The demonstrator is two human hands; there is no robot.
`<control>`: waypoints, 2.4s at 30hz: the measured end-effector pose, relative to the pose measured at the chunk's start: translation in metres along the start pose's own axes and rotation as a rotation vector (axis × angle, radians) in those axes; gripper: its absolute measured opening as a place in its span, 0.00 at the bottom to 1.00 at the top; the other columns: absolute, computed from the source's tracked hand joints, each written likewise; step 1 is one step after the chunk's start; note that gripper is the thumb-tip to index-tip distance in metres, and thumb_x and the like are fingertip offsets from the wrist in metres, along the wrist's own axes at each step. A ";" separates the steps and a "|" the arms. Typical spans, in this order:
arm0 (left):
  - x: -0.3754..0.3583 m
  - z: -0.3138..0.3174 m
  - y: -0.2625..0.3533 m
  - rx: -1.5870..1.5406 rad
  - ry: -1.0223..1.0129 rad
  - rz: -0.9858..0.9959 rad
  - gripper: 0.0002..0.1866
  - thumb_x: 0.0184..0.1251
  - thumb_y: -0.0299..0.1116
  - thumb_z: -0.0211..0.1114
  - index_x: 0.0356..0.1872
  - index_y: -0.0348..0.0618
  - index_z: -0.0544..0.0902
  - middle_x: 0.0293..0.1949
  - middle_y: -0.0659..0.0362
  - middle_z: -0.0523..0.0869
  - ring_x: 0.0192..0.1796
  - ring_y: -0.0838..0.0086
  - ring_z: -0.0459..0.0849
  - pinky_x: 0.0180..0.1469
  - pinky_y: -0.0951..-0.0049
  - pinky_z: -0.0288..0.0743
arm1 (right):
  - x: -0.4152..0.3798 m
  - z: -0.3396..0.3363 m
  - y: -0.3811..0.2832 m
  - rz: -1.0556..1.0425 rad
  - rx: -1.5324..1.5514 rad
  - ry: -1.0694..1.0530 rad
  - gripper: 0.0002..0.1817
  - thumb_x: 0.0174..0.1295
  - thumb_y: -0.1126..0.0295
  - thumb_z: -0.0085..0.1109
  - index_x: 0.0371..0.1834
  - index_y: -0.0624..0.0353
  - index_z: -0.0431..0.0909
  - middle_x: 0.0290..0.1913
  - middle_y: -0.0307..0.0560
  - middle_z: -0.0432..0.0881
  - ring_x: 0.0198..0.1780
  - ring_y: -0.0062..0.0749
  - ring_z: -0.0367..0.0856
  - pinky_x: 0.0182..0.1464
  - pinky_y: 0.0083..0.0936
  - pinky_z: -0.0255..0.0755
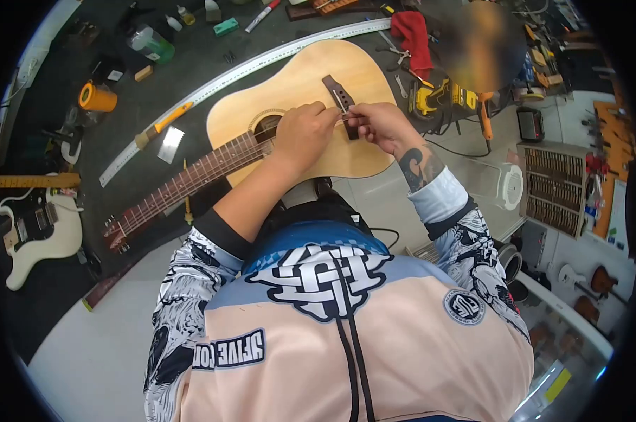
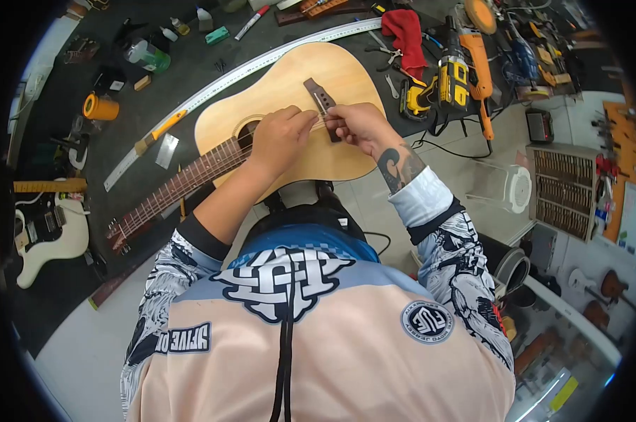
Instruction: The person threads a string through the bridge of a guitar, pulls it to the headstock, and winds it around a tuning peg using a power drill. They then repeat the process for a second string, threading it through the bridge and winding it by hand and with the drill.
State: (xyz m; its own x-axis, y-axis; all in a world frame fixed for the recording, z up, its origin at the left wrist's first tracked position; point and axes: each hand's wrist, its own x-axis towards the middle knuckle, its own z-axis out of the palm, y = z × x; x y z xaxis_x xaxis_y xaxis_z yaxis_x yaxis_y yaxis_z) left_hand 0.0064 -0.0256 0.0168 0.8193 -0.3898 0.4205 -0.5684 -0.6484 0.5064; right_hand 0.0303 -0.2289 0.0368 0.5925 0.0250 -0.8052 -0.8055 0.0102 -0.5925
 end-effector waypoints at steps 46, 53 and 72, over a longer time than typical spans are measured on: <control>0.007 0.039 0.005 -0.170 0.109 -0.401 0.05 0.63 0.33 0.70 0.33 0.44 0.88 0.31 0.58 0.84 0.31 0.59 0.86 0.33 0.59 0.79 | 0.224 0.224 -0.133 -0.832 -1.336 -0.067 0.19 0.63 0.56 0.70 0.50 0.56 0.89 0.53 0.58 0.89 0.57 0.56 0.87 0.59 0.46 0.80; 0.009 0.039 0.005 -0.170 0.092 -0.373 0.03 0.60 0.31 0.68 0.31 0.44 0.87 0.34 0.58 0.83 0.31 0.57 0.85 0.33 0.57 0.79 | 0.193 0.233 -0.138 -0.745 -1.295 0.018 0.21 0.60 0.58 0.68 0.50 0.61 0.89 0.54 0.60 0.88 0.57 0.57 0.86 0.60 0.46 0.80; 0.015 0.030 0.005 -0.223 -0.029 -0.492 0.05 0.68 0.32 0.70 0.39 0.44 0.90 0.37 0.59 0.86 0.35 0.59 0.88 0.37 0.61 0.81 | 0.010 -0.031 -0.063 -0.678 -0.885 -0.021 0.13 0.64 0.65 0.70 0.44 0.64 0.90 0.33 0.50 0.91 0.32 0.26 0.89 0.38 0.25 0.81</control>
State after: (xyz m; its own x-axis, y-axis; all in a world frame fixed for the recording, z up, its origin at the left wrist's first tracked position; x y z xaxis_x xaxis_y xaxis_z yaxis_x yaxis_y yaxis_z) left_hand 0.0176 -0.0547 0.0027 0.9928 -0.0946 0.0741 -0.1165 -0.6058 0.7870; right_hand 0.0867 -0.2605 0.0652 0.9010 0.3013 -0.3122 -0.0217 -0.6874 -0.7260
